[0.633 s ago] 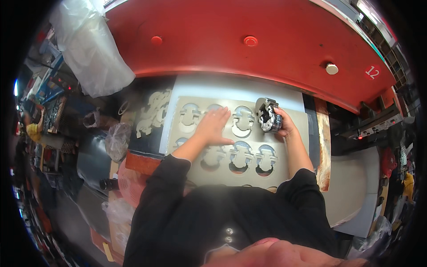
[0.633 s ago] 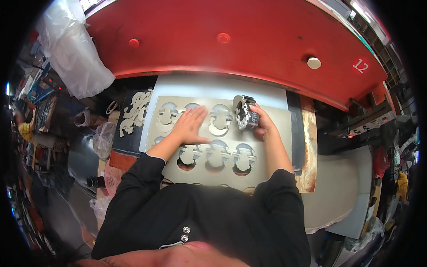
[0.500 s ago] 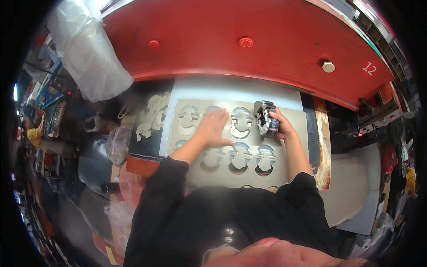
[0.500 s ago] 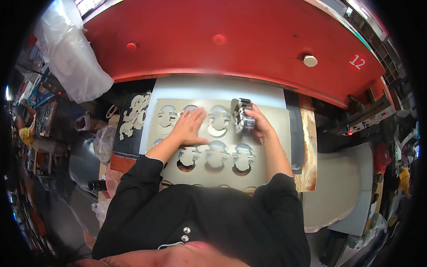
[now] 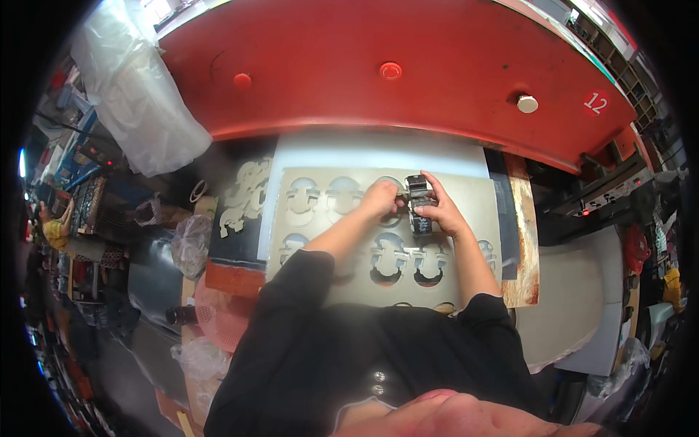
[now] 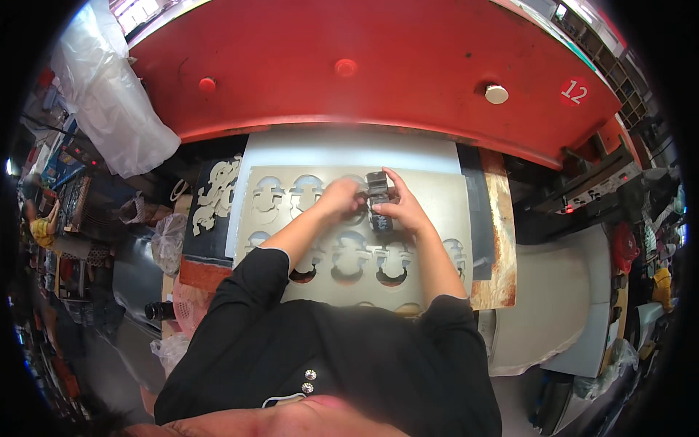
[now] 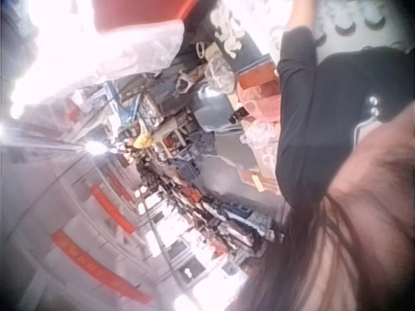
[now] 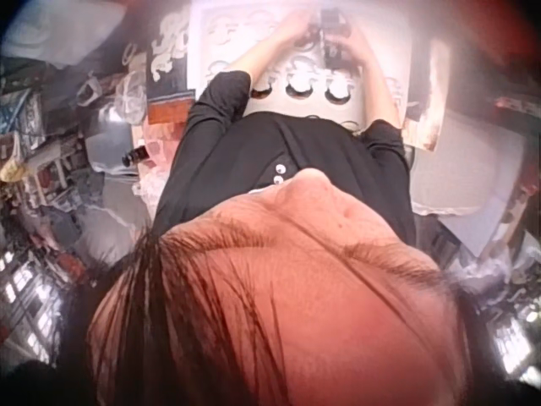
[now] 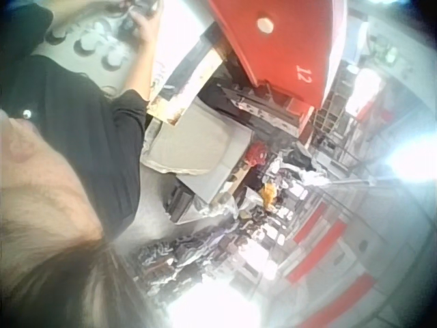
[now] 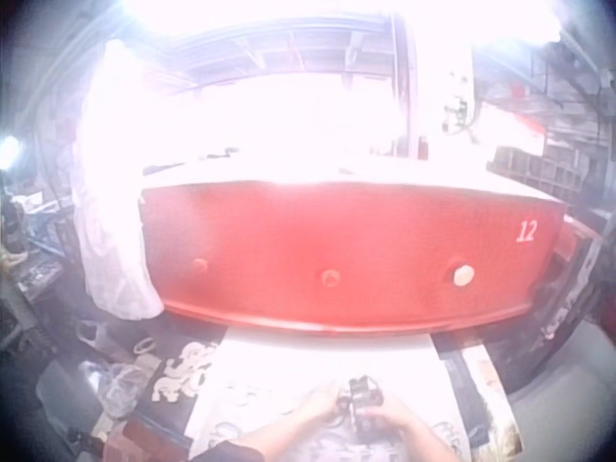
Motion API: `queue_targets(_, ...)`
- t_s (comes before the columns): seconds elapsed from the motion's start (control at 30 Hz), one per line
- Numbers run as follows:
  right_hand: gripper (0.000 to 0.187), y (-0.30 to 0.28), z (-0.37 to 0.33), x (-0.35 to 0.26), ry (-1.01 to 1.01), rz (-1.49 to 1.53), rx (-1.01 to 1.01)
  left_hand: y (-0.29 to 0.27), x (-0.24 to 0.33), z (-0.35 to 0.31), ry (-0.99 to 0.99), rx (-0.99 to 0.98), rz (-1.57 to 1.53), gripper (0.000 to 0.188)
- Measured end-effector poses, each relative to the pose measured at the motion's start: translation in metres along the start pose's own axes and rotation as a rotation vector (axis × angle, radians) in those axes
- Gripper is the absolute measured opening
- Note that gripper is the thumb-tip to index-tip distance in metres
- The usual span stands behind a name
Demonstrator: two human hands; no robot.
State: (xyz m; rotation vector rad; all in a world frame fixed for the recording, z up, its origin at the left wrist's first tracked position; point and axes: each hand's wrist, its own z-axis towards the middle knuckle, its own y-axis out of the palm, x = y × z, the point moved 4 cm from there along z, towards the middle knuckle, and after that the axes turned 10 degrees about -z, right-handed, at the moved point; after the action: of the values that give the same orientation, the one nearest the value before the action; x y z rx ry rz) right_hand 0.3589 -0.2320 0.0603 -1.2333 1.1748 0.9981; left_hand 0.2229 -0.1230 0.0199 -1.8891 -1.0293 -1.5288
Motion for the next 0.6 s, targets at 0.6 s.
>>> queue_targets(0.6, 0.055, -0.014, 0.019, 0.013, 0.095, 0.481, 0.060, -0.252, 0.001, -0.114, 0.440, 0.875, 0.136, 0.031)
